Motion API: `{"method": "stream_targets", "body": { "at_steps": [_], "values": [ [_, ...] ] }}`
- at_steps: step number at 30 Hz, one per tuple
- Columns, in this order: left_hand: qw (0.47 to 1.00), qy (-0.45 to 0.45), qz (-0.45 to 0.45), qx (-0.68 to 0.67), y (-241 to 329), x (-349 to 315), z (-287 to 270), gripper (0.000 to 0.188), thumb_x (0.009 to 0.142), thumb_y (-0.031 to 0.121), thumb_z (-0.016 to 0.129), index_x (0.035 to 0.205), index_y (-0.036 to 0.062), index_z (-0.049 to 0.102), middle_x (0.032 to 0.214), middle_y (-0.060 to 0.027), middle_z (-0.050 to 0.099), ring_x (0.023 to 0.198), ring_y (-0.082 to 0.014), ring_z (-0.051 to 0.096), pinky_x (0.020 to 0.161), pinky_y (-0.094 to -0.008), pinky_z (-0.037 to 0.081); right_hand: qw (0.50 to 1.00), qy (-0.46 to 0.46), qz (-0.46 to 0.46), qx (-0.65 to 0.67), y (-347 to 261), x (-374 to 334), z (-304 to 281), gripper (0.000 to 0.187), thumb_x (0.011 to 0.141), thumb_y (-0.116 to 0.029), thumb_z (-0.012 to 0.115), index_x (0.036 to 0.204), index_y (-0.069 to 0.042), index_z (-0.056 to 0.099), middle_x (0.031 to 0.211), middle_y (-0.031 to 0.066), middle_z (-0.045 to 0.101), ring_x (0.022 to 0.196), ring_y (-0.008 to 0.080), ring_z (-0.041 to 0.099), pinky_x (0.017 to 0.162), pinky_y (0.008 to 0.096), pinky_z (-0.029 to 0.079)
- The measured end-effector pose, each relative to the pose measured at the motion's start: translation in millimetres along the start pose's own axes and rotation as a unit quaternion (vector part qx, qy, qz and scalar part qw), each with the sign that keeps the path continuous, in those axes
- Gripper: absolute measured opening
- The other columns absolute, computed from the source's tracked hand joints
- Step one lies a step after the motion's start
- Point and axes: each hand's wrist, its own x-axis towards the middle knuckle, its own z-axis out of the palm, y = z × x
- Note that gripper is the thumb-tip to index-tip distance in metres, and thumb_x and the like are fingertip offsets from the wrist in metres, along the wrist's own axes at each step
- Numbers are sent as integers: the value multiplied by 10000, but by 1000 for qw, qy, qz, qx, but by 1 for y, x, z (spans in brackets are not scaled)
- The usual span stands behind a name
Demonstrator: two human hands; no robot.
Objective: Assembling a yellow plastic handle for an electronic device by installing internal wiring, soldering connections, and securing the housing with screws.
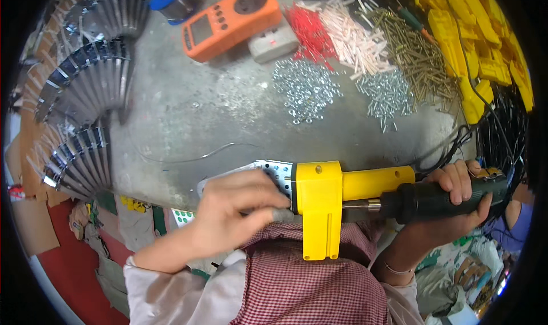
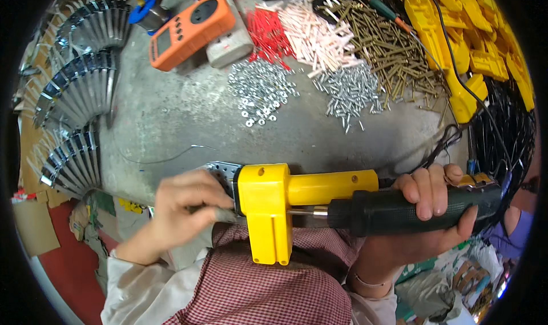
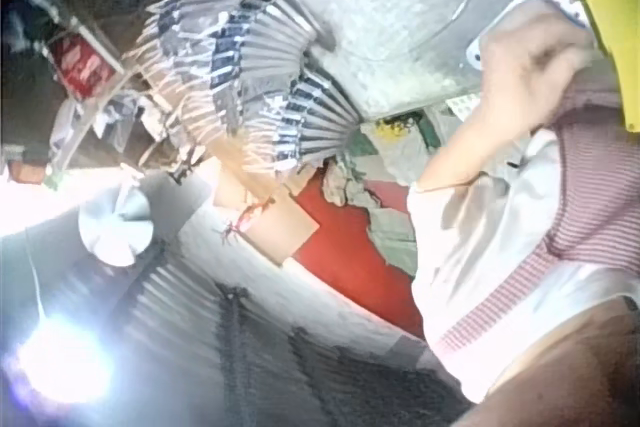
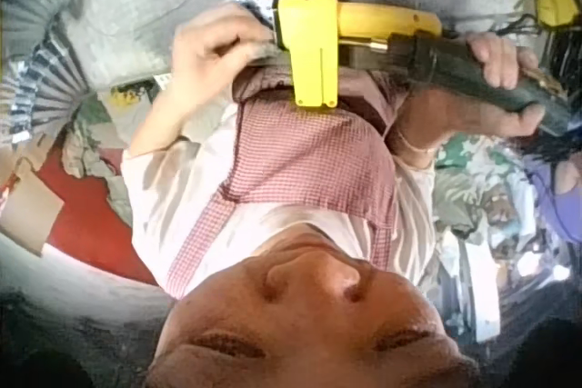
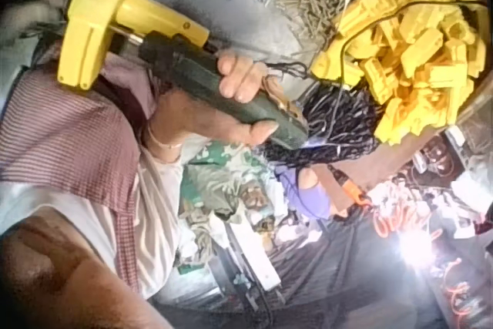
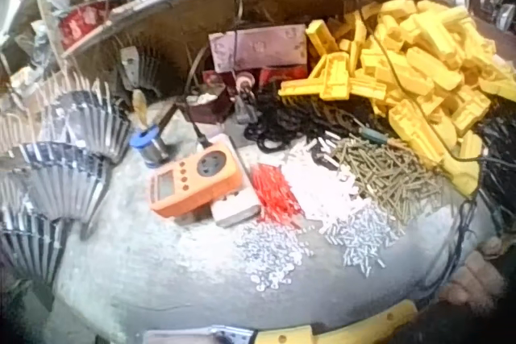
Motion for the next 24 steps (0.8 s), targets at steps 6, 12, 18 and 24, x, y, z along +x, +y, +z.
{"method": "stream_targets", "body": {
  "at_steps": [6,12,18,24],
  "values": [
    [912,25,188,363,-15,77,-9,51,728,77,616,736,28,627,748,-74,561,727,-236,617,608,-380,505,999,-49,-13,2,-19,20,-2,386,917,-303,495,1140,-2,400,780,21,393,707,134,439,782,329,414],
    [829,-100,211,509,-16,104,-3,46,705,104,583,698,61,566,767,-57,536,742,-227,583,615,-351,495,999,-44,7,9,-14,23,-9,380,909,-293,504,1134,1,417,822,33,388,748,140,429,828,348,405],
    [882,-67,228,407,-18,101,-11,53,703,82,610,718,52,570,779,-85,535,749,-271,577,627,-383,481,998,-40,19,49,-5,27,-9,366,906,-284,511,1126,-11,407,827,29,380,767,148,433,865,361,404],
    [977,34,74,196,-1,14,3,183,612,75,658,767,29,572,774,-117,538,693,-297,534,588,-385,429,999,-34,20,29,1,21,-12,357,904,-287,514,1112,-18,405,834,27,386,773,151,440,871,370,404]
  ]
}}
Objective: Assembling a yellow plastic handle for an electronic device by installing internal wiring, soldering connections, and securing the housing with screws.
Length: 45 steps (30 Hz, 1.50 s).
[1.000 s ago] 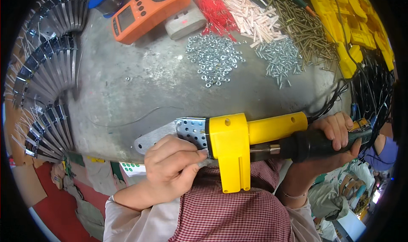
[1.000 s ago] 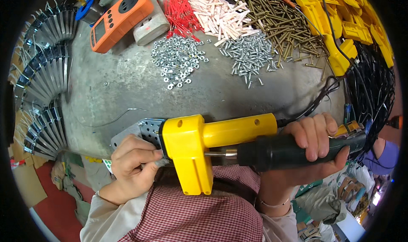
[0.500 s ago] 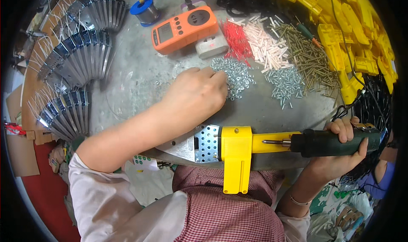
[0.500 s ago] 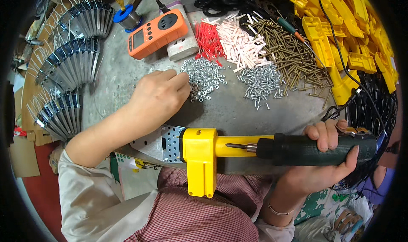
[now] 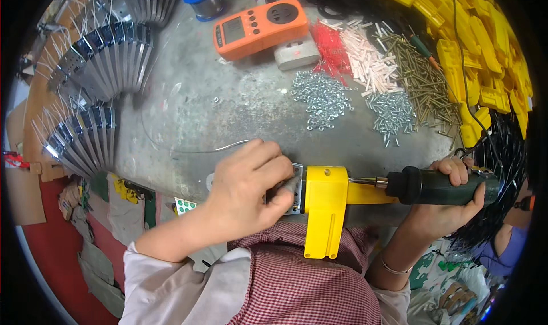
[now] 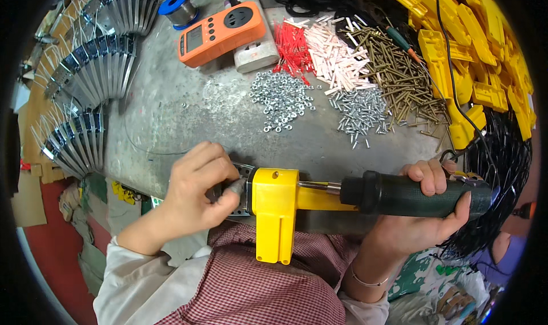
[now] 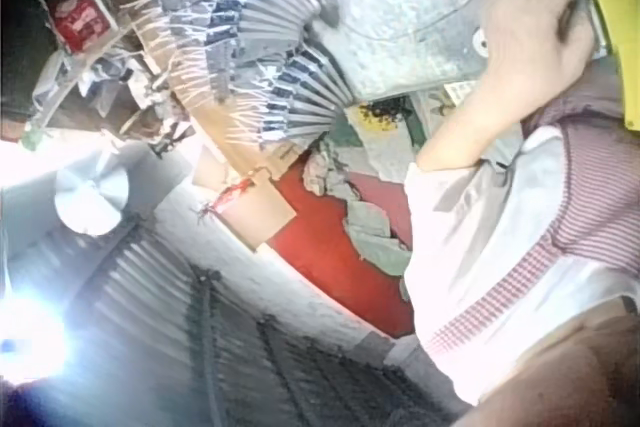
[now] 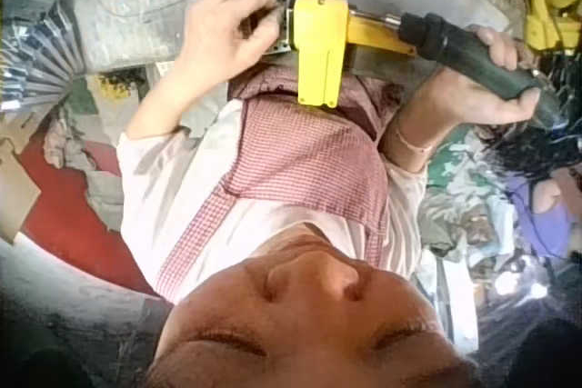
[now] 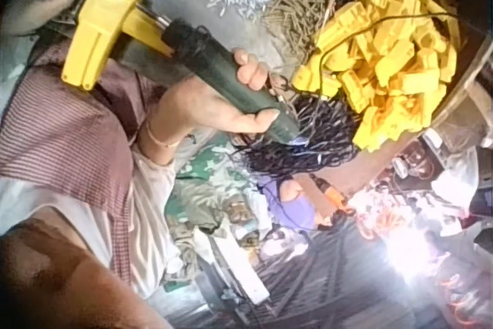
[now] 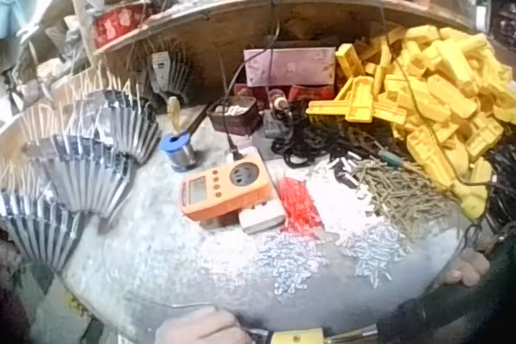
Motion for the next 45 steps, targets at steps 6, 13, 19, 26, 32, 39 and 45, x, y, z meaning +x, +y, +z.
{"method": "stream_targets", "body": {
  "at_steps": [6,13,19,26,32,39,45],
  "values": [
    [996,70,26,-57,-1,-6,17,203,601,46,659,785,41,576,748,-68,508,656,-252,473,549,-353,405,1000,23,5,-13,0,3,1,333,906,-287,520,1082,-25,414,820,21,401,768,149,447,857,364,411],
    [992,108,58,-16,-3,-12,26,243,531,25,663,763,28,590,723,-94,544,586,-245,471,491,-330,359,997,62,8,-35,5,5,7,318,911,-308,528,1045,-31,447,801,13,411,743,141,471,838,357,442],
    [993,112,39,-25,0,-11,26,254,510,20,655,756,23,593,719,-88,541,584,-240,473,485,-331,357,996,74,1,-40,4,1,3,326,905,-330,522,1037,-39,453,797,5,426,740,135,477,841,356,450],
    [995,96,32,2,0,-10,24,202,572,42,660,768,39,611,723,-56,518,587,-208,491,483,-306,391,996,72,16,-48,9,4,4,328,903,-344,520,1037,-51,462,794,-2,442,741,128,499,834,349,462],
    [991,105,-37,-76,-2,-13,18,247,594,23,680,840,33,679,753,-74,565,662,-217,524,560,-312,420,993,91,13,-77,5,6,9,328,913,-348,513,1033,-47,460,794,-3,444,731,126,497,831,347,461],
    [994,63,-35,-87,-6,-8,12,204,628,72,675,828,48,710,806,-60,626,729,-232,537,629,-331,436,993,101,27,-57,9,9,9,293,904,-301,545,1019,-49,449,776,-11,426,717,110,482,787,313,458],
    [987,63,-30,-142,-5,-2,15,190,621,63,663,806,42,702,803,-65,623,745,-245,556,659,-350,447,990,115,-21,-78,9,7,17,269,889,-277,566,993,-65,436,720,-32,426,641,105,481,735,300,460]
  ]
}}
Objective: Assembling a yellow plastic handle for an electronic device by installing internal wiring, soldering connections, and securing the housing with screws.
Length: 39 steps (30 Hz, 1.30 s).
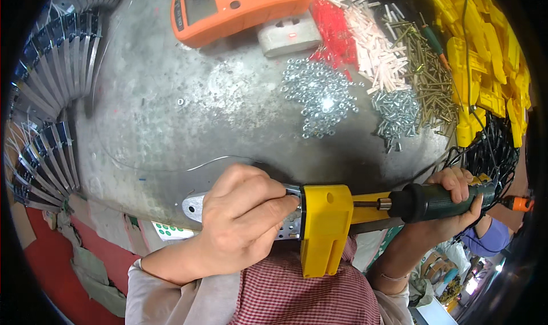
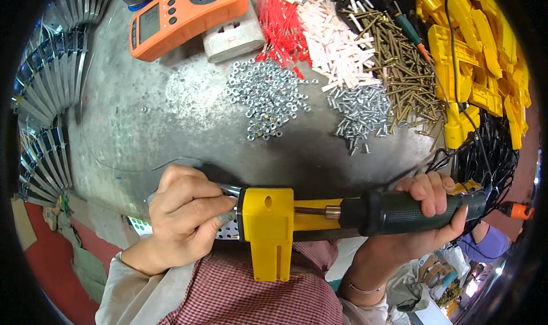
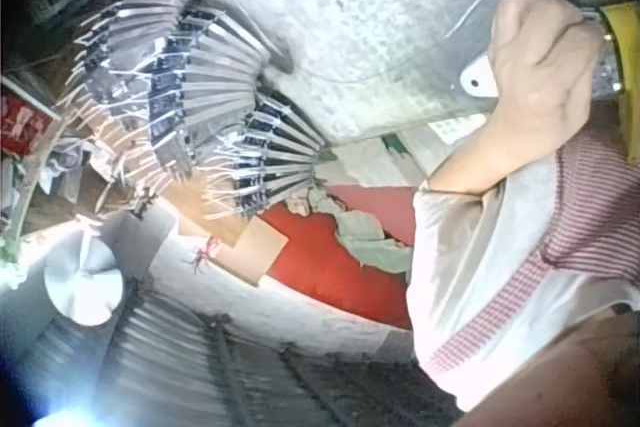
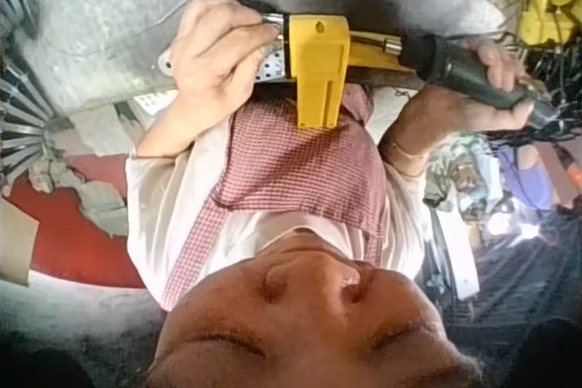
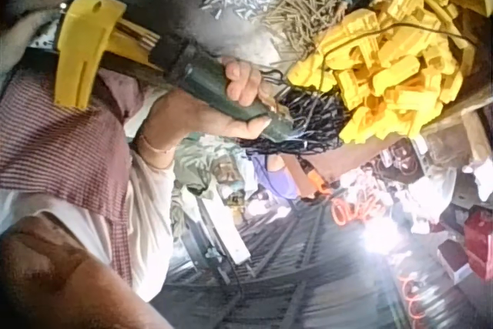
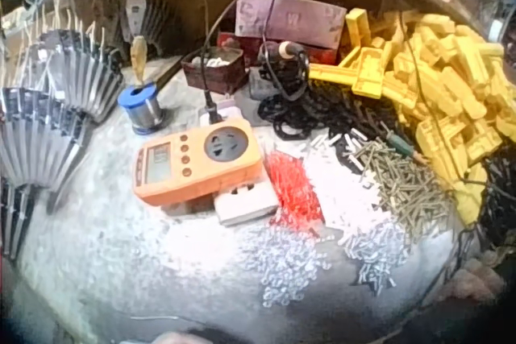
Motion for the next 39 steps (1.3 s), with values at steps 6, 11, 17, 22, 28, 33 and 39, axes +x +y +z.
{"method": "stream_targets", "body": {
  "at_steps": [6,11,17,22,28,33,39],
  "values": [
    [999,3,-17,28,-1,-2,0,221,664,79,670,876,24,692,814,-84,631,742,-247,574,649,-352,451,999,26,40,4,-3,8,0,332,916,-373,522,1010,-58,469,735,0,440,660,114,461,740,309,452],
    [998,12,-40,50,4,-15,-17,386,701,205,709,1045,39,655,1026,-128,627,923,-309,584,803,-412,469,971,16,-44,-235,-85,15,12,535,945,-388,528,1289,11,432,791,50,512,750,174,538,778,344,469],
    [970,-123,15,210,10,-33,-27,752,620,461,769,1214,44,573,1264,-172,515,1094,-376,507,909,-468,413,453,56,-208,-865,-144,27,-92,544,826,-74,651,1341,-56,478,1333,186,497,1219,260,497,969,319,426],
    [922,-18,192,335,29,-42,-45,447,751,274,687,1189,214,623,1136,-117,606,982,-247,563,781,-366,443,432,60,-208,-875,-114,32,-53,367,825,-218,701,1136,-58,593,758,105,678,691,212,658,651,343,500],
    [875,57,306,371,17,-56,-46,302,798,247,684,1095,219,635,1128,-118,612,914,-255,592,724,-343,476,270,16,-143,-952,-107,95,-63,343,797,-227,707,987,-49,484,763,163,657,769,385,648,676,469,493],
    [895,107,288,323,5,-71,-50,267,838,275,657,1088,183,640,1148,-81,582,987,-297,608,721,-374,517,213,-7,-112,-971,-99,102,-69,342,743,-204,726,944,-35,507,833,190,643,834,420,621,722,482,491],
    [905,109,273,308,-4,-76,-75,321,819,340,667,1037,106,638,1120,-113,607,985,-337,640,718,-386,555,729,52,-173,-660,-152,103,-91,251,857,-188,670,1020,-44,544,847,75,639,765,207,629,695,334,512]
  ]
}}
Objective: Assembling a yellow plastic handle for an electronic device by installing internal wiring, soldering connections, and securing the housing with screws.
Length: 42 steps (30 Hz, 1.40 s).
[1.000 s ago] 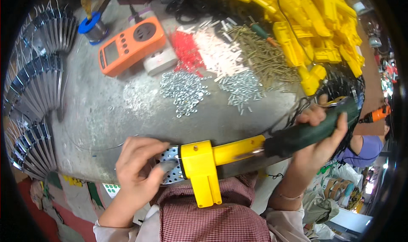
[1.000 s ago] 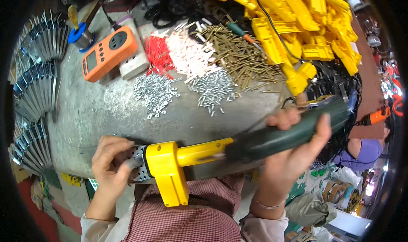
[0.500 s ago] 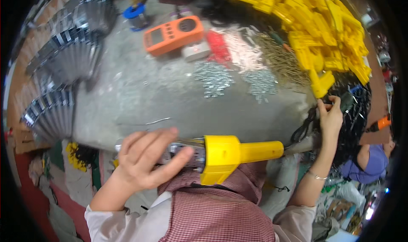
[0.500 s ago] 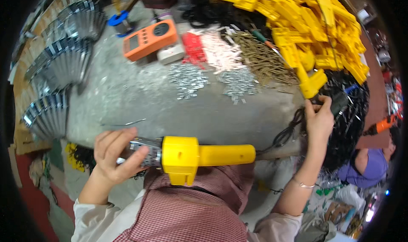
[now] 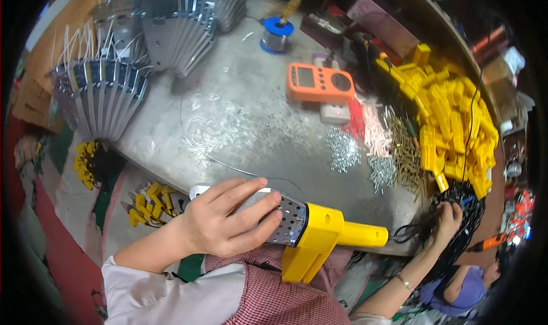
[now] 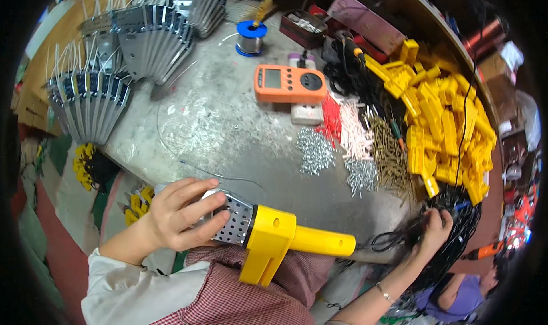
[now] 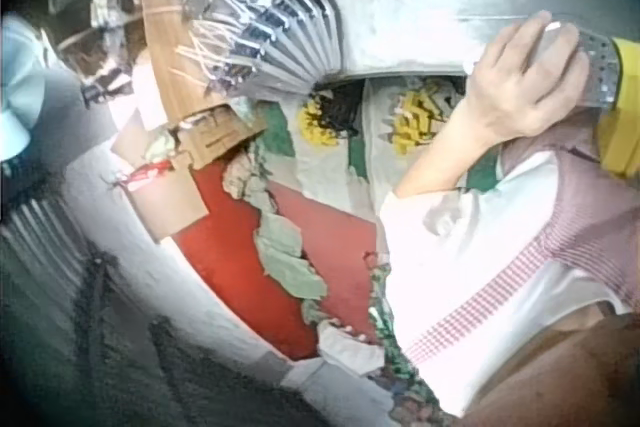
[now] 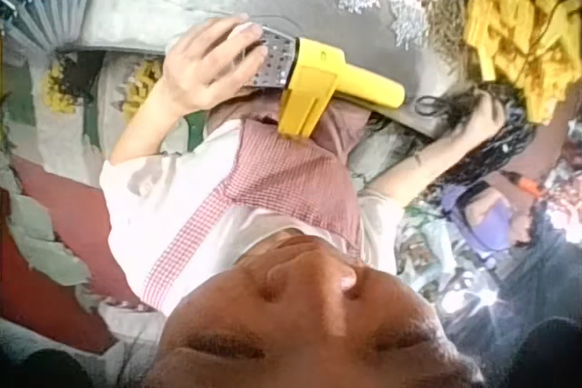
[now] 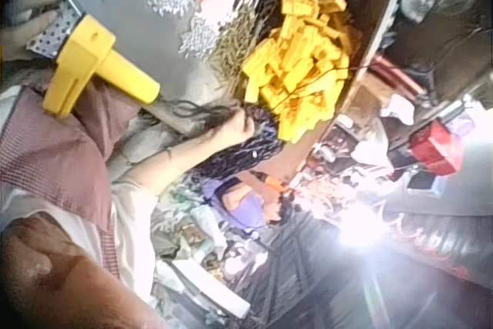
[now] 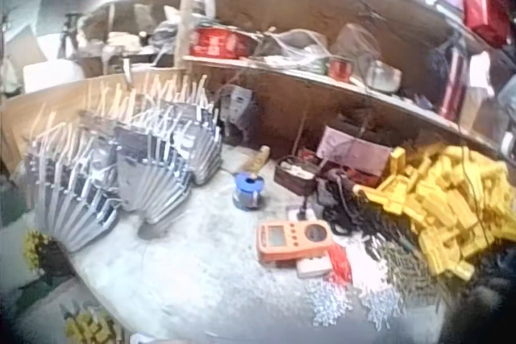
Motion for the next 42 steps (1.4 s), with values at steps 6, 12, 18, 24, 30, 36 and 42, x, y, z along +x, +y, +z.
{"method": "stream_targets", "body": {
  "at_steps": [6,12,18,24,30,36,42],
  "values": [
    [980,-49,-192,0,-24,-7,-12,368,704,187,721,1038,48,657,727,-70,613,564,-212,599,527,-355,474,948,-39,-191,251,-210,-40,117,408,966,-219,520,1310,-3,488,923,27,589,785,81,537,796,270,477],
    [927,-65,-366,-49,-72,-2,-7,296,743,54,646,1038,35,647,817,-136,616,696,-293,616,635,-360,488,731,-333,-522,-287,-264,-61,261,247,857,-267,609,896,-39,695,828,153,667,812,345,629,745,402,500],
    [929,-67,-361,51,-78,-13,10,312,740,66,641,1051,42,639,989,-117,611,950,-298,580,823,-399,459,656,-370,-458,-473,-261,-44,315,278,839,-324,636,800,-63,722,768,162,674,787,337,656,737,430,519],
    [936,-28,-346,56,-76,-18,8,382,698,52,641,1079,31,619,1065,-123,596,1019,-331,547,910,-432,416,582,-396,-476,-528,-274,-49,339,278,810,-319,665,812,-46,721,795,168,682,799,337,667,742,433,527],
    [939,29,-342,36,-43,-33,-17,331,654,20,621,985,9,642,955,-137,599,884,-333,568,782,-411,454,575,-435,-433,-541,-279,-54,353,260,787,-280,672,803,-25,717,825,184,682,819,353,660,756,426,522],
    [901,62,-429,-19,6,-86,-33,199,644,30,665,840,-2,645,769,-128,595,687,-303,557,616,-362,443,563,-233,-687,-397,-249,-68,339,201,753,-217,701,920,-107,682,904,85,616,923,276,572,770,394,463],
    [530,77,-674,-509,40,-110,-19,265,795,51,696,1040,-23,626,942,-26,629,866,-104,589,798,-255,464,688,-507,-514,-73,-245,-196,294,131,786,-82,654,893,-20,612,823,134,589,783,296,601,683,384,487]
  ]
}}
